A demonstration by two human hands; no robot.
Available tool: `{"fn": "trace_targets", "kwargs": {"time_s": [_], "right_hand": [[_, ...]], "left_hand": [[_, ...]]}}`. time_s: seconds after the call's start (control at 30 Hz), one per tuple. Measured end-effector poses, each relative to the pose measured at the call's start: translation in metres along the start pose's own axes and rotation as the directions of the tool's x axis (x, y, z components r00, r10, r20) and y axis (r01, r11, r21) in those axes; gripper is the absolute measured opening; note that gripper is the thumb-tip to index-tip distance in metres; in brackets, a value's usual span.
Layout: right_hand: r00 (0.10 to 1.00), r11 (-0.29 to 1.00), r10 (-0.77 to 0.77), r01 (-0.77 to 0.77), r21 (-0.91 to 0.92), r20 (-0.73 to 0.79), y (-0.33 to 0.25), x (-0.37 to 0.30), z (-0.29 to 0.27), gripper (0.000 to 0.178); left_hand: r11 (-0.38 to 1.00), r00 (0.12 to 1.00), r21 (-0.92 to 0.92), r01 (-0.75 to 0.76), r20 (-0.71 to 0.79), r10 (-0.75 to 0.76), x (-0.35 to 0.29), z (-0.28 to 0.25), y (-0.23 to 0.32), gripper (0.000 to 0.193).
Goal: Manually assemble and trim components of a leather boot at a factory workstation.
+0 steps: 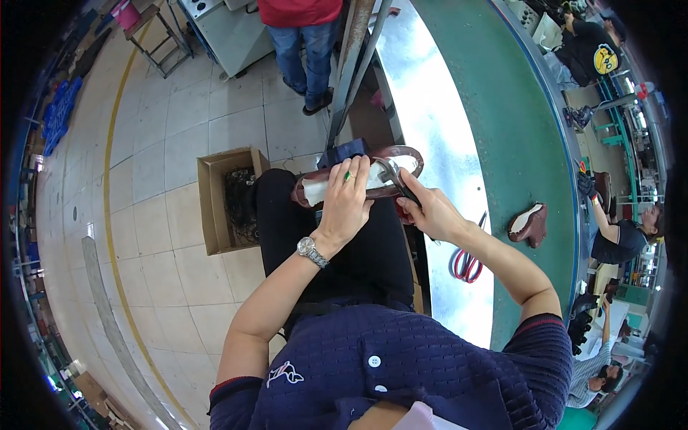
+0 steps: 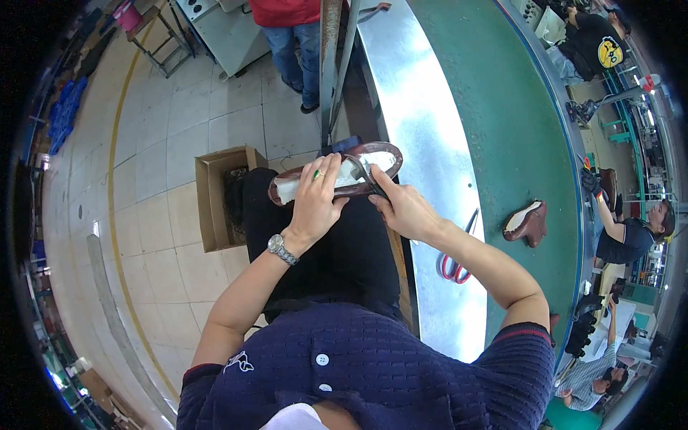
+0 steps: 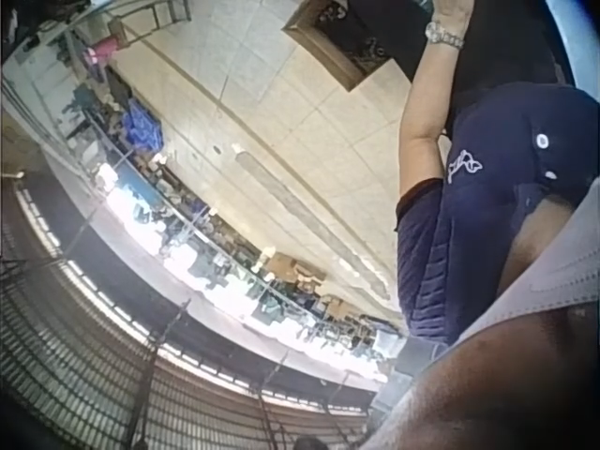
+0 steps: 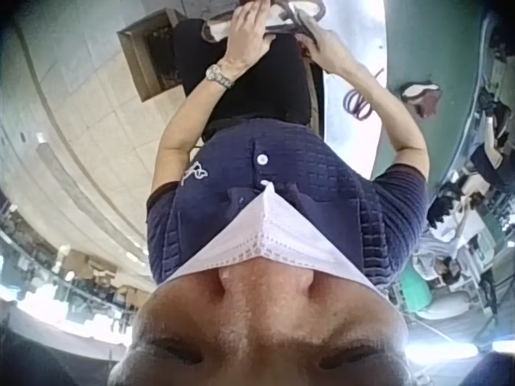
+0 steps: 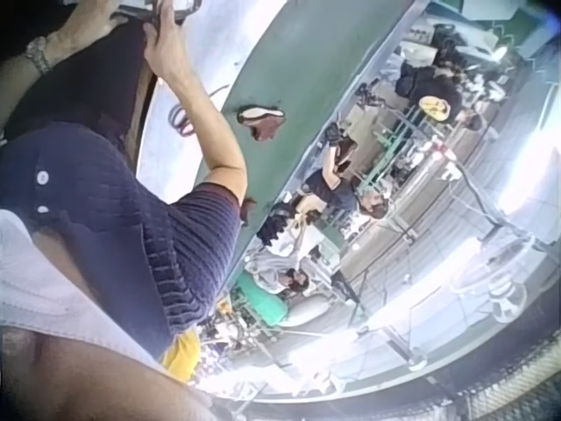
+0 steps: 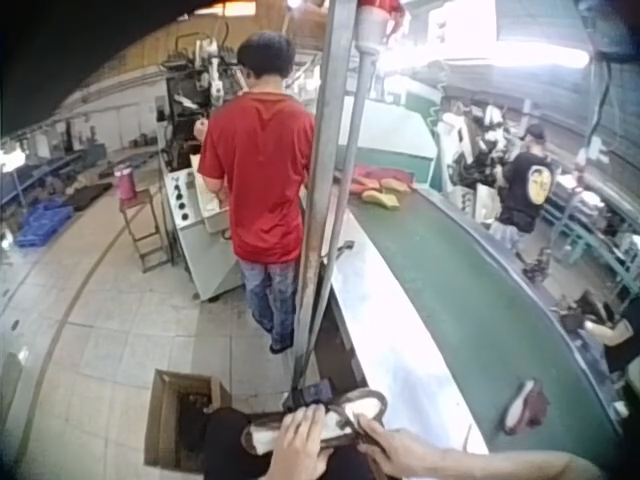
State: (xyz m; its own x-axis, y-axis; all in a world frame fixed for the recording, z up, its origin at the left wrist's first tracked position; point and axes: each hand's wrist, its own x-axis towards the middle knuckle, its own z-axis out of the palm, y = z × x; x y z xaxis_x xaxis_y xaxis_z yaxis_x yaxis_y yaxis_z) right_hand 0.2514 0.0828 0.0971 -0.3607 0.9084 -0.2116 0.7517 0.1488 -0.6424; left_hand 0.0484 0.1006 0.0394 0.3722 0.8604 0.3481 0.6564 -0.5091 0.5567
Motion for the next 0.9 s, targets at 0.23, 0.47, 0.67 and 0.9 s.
{"fn": "trace_targets", "kwargs": {"time_s": [0.23, 0.47, 0.67, 0.9], "right_hand": [[0.971, 0.868, 0.007, 0.113, -0.483, 0.241, -0.026, 0.019, -0.051, 0.054], [0.999, 0.899, 0.045, -0.035, -0.437, 0.012, -0.011, 0.035, -0.023, 0.059], [0.978, 0.988, 0.127, -0.139, -0.061, -0.166, 0.005, 0.034, -0.013, 0.056], [0.97, 0.986, 0.166, -0.162, 0.039, -0.179, 0.0, 0.032, -0.016, 0.055]], "left_hand": [[0.967, 0.985, 0.199, -0.16, -0.027, 0.169, -0.011, 0.009, -0.016, 0.077], [0.941, 0.981, 0.282, -0.187, -0.003, 0.196, -0.009, 0.014, -0.015, 0.074], [0.923, 0.986, 0.351, -0.161, 0.025, 0.163, -0.005, 0.014, -0.009, 0.071], [0.902, 0.986, 0.399, -0.163, 0.046, 0.158, -0.005, 0.013, -0.009, 0.069]]}}
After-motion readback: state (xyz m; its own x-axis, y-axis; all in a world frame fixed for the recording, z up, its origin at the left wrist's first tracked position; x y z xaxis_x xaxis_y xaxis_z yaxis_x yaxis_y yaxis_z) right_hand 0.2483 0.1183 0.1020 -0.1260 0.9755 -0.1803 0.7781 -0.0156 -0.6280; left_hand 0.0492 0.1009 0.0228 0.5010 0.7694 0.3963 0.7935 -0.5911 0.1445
